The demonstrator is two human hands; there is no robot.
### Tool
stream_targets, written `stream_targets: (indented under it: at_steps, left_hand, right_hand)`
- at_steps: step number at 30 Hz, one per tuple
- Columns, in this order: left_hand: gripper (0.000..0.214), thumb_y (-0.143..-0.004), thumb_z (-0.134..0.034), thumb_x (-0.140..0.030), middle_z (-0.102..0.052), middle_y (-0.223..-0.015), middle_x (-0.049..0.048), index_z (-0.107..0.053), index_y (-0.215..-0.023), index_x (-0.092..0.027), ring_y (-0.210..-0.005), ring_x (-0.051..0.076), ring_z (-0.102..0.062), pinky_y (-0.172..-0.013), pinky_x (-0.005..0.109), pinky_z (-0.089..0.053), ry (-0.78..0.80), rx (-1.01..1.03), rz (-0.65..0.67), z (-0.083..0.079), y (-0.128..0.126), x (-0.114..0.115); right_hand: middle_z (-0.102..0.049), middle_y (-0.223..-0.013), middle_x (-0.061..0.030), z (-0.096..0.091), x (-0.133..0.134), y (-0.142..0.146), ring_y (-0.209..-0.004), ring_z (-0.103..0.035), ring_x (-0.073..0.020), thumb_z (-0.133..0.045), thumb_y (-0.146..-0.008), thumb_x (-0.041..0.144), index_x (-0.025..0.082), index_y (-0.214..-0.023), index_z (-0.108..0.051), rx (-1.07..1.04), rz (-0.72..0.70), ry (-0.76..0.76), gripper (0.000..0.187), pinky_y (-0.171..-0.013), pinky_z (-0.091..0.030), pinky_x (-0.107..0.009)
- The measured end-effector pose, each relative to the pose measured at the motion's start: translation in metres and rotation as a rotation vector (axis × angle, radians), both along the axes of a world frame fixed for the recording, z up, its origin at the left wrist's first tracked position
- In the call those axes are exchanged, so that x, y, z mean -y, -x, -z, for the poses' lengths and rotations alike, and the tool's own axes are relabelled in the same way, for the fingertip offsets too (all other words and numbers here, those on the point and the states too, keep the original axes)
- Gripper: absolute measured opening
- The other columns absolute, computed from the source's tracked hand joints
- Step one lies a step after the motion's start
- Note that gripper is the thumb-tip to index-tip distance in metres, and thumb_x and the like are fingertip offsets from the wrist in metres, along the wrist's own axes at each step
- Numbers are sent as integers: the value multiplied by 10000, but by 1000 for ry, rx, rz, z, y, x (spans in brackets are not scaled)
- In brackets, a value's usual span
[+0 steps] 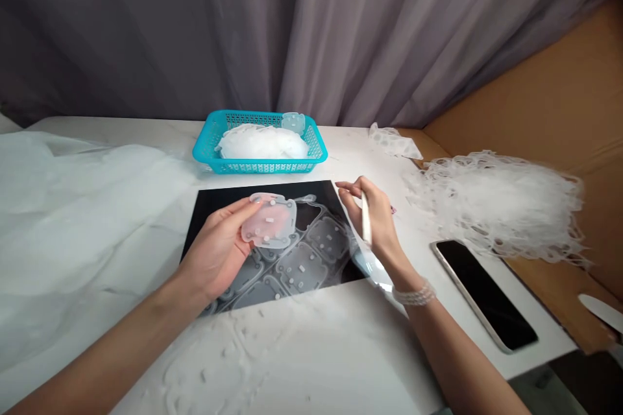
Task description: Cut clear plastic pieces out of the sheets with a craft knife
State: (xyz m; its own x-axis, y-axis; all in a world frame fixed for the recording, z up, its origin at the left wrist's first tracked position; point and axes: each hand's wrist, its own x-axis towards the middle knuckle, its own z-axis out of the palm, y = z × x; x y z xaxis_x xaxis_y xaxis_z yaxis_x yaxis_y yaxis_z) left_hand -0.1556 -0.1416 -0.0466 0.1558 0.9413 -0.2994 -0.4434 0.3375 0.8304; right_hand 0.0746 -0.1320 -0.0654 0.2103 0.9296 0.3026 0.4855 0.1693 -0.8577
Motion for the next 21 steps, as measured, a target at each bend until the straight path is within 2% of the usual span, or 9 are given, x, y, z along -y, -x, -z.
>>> stream_targets:
  at_steps: [2, 4, 6, 8, 13, 17, 19, 21]
  left_hand:
    - [205, -902, -613, -190, -749, -1033, 138, -762, -1000, -89, -936, 208, -699, -758, 258, -594, 40, 35, 24, -1, 1, 4]
    - [234, -922, -577, -195, -742, -1040, 145, -758, -1019, -83, -936, 214, -696, -754, 269, -603, 71, 60, 44, -1, 1, 10]
    - [248, -936, -552, -194, -741, -1028, 137, -759, -1027, -90, -922, 208, -695, -749, 266, -609, 100, 75, 55, -2, 3, 15]
    - [251, -942, -546, -196, -742, -1022, 128, -760, -1029, -98, -924, 207, -695, -751, 267, -616, 128, 81, 66, -3, 6, 21]
    - [243, -946, -547, -182, -732, -1106, 116, -755, -1046, -107, -987, 208, -686, -788, 276, -623, 175, 100, 61, -5, 14, 32]
    - [260, -957, -545, -208, -686, -1248, 148, -727, -1107, -100, -1152, 266, -639, -907, 360, -600, 142, 112, 111, -1, 16, 35]
    - [282, -948, -571, -221, -644, -1336, 136, -692, -1187, -134, -1255, 282, -581, -977, 400, -567, 149, 113, 93, 2, 17, 37]
    - [355, -940, -599, -269, -605, -1401, 113, -637, -1281, -176, -1321, 275, -533, -1049, 418, -516, 210, 126, 24, 3, 17, 39]
  right_hand:
    - [-694, -807, -45, -10, 13, 14, -907, -664, -234, -645, -848, 301, 243, -683, -334, -182, -124, 89, 356, -737, -417, -322]
    - [-697, -779, -23, -15, 23, 29, -868, -656, -212, -678, -842, 281, 243, -694, -325, -385, -290, 229, 385, -725, -422, -320]
    - [-699, -768, -5, -14, 30, 40, -792, -630, -174, -711, -826, 241, 239, -701, -323, -551, -414, 327, 407, -712, -422, -312]
    - [-703, -755, 6, -10, 33, 47, -727, -597, -141, -731, -812, 197, 235, -703, -320, -666, -478, 373, 427, -698, -421, -299]
    - [-733, -783, -4, -4, 33, 50, -685, -594, -122, -755, -795, 152, 232, -711, -330, -776, -526, 431, 440, -673, -434, -282]
    - [-704, -726, 12, -4, 31, 47, -679, -600, -121, -769, -787, 147, 229, -694, -335, -787, -489, 452, 452, -657, -446, -271]
    - [-705, -739, 10, -4, 31, 46, -701, -614, -126, -762, -799, 153, 229, -688, -334, -777, -452, 406, 448, -679, -462, -278]
    - [-723, -791, -1, -5, 34, 48, -732, -632, -132, -753, -813, 161, 228, -686, -337, -714, -386, 289, 439, -713, -477, -289]
